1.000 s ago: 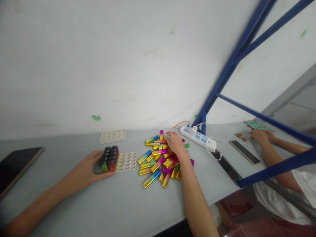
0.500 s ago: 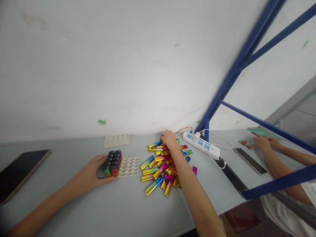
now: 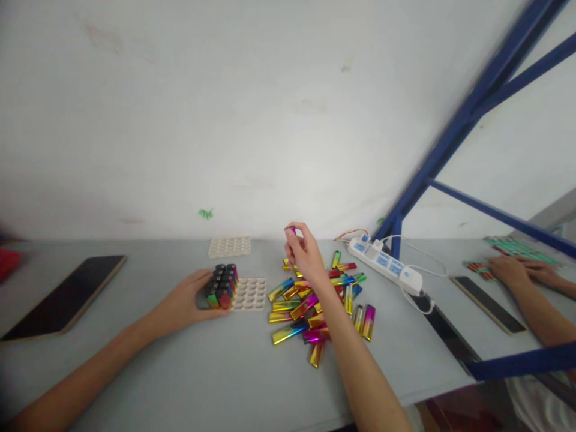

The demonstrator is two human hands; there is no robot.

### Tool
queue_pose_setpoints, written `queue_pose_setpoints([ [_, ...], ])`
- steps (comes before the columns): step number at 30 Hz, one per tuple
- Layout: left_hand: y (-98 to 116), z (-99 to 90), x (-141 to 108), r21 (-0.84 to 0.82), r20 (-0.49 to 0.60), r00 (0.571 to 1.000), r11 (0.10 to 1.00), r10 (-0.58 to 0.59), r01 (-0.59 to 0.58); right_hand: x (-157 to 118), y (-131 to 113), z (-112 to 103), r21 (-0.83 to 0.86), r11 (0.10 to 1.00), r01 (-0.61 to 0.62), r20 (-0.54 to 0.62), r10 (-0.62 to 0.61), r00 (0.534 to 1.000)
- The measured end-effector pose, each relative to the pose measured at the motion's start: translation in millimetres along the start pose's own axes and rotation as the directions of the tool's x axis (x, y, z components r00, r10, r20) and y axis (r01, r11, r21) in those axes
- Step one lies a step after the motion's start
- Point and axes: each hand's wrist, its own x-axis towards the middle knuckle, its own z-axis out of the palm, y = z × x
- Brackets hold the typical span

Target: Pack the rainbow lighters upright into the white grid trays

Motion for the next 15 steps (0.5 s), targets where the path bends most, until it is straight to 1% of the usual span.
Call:
queue_pose_setpoints([
  [2,3,-1.7,0,-0.003,0.007,1.000,1.000,0.010,-0.010,-16,-4,19,-0.052,0.999,-0.017,0.029,0.019,0.999],
  [4,5,-3.2,-1,0.002,0.009,1.000,1.000,0.018,-0.018,-31,-3,37,-0.192,0.981,0.026,0.037,-0.019,0.999],
  [7,6,-4.1,-2,0.004,0.016,0.999,0.999,0.036,-0.036,-47,2,57,-0.423,0.903,0.071,0.096,-0.033,0.995],
  [9,7,-4.5,-3,0.001,0.028,0.999,0.999,0.039,-0.040,-53,5,65,-0.512,0.857,0.067,0.115,-0.009,0.993],
  [12,7,-6.3,-3,-0.006,0.051,0.998,0.999,0.035,-0.035,-58,9,70,-0.551,0.834,0.039,0.090,0.014,0.996],
  [15,8,-9.4,-2,-0.025,0.083,0.996,0.999,0.029,-0.027,-62,14,70,-0.510,0.860,0.010,0.109,0.054,0.993],
])
